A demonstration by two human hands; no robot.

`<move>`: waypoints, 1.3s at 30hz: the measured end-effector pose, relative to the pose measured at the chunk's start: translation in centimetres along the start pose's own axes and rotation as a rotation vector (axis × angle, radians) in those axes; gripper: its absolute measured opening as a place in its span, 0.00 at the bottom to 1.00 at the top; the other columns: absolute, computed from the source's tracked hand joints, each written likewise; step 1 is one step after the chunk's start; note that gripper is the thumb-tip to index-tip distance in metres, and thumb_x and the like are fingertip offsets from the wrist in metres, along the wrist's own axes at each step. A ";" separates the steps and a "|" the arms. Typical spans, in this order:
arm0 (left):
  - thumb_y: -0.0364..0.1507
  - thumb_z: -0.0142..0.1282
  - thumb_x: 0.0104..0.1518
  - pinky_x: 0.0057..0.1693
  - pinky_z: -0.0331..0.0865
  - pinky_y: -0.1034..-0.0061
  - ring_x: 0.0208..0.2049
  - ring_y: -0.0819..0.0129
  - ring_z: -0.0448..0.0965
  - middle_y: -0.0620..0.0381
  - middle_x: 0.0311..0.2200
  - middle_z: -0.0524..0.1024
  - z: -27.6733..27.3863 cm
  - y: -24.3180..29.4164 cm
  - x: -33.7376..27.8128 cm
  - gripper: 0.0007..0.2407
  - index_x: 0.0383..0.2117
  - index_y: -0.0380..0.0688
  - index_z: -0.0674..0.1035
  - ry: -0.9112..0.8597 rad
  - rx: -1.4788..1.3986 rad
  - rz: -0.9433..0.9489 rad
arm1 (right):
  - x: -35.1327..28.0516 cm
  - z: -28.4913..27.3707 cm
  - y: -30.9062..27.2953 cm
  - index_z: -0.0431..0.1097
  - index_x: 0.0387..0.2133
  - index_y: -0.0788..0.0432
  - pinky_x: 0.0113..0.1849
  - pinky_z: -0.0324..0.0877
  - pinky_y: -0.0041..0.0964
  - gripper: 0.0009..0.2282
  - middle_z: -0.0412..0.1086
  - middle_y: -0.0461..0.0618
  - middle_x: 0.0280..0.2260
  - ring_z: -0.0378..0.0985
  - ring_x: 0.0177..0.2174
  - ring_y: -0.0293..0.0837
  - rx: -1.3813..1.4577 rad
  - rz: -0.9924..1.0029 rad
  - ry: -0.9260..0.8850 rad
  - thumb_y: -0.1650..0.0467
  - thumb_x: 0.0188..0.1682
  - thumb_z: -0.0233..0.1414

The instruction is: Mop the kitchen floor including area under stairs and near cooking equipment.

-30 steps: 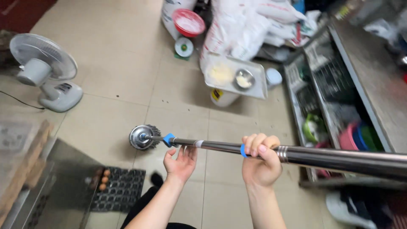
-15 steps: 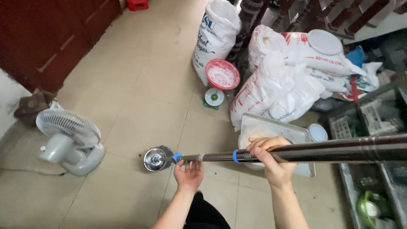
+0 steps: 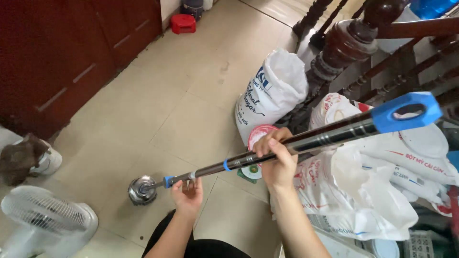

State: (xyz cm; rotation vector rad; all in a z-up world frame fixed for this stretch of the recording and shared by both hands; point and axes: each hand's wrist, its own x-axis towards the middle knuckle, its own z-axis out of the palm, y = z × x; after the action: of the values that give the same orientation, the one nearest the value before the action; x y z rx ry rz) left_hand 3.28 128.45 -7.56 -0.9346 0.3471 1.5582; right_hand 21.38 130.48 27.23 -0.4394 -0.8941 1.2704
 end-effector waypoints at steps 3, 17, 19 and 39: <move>0.26 0.50 0.52 0.60 0.69 0.48 0.44 0.52 0.81 0.48 0.37 0.77 4.8 -0.9 9.8 0.07 0.35 0.38 0.73 -0.041 -0.076 0.040 | 8.2 -1.8 5.4 0.59 0.27 0.59 0.33 0.63 0.45 0.09 0.60 0.50 0.21 0.64 0.23 0.46 -0.078 -0.003 -0.114 0.74 0.50 0.55; 0.32 0.51 0.51 0.58 0.71 0.45 0.51 0.37 0.76 0.36 0.48 0.71 41.6 -16.0 36.3 0.22 0.51 0.34 0.66 0.014 0.175 -0.259 | 45.6 -10.1 10.8 0.58 0.31 0.57 0.40 0.69 0.48 0.11 0.65 0.51 0.24 0.69 0.26 0.47 -0.241 -0.181 0.079 0.80 0.45 0.55; 0.34 0.50 0.50 0.59 0.71 0.45 0.51 0.38 0.75 0.35 0.48 0.71 45.8 -18.2 40.8 0.23 0.52 0.35 0.66 0.042 0.202 -0.280 | 50.9 -12.1 12.2 0.57 0.34 0.55 0.41 0.70 0.47 0.16 0.66 0.50 0.26 0.71 0.27 0.47 -0.280 -0.173 0.137 0.82 0.41 0.55; 0.24 0.45 0.49 0.57 0.76 0.52 0.41 0.46 0.77 0.46 0.36 0.72 82.6 -40.8 88.3 0.09 0.37 0.37 0.69 0.075 0.198 -0.099 | 111.6 -29.7 25.4 0.62 0.31 0.58 0.56 0.67 0.55 0.06 0.66 0.50 0.28 0.74 0.37 0.48 -0.297 0.053 -0.051 0.78 0.50 0.53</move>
State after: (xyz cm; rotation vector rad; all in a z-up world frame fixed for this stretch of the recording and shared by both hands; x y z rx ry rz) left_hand 15.76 255.45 -7.84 -0.8441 0.4923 1.3738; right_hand 32.22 248.27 27.67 -0.6707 -1.1265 1.2045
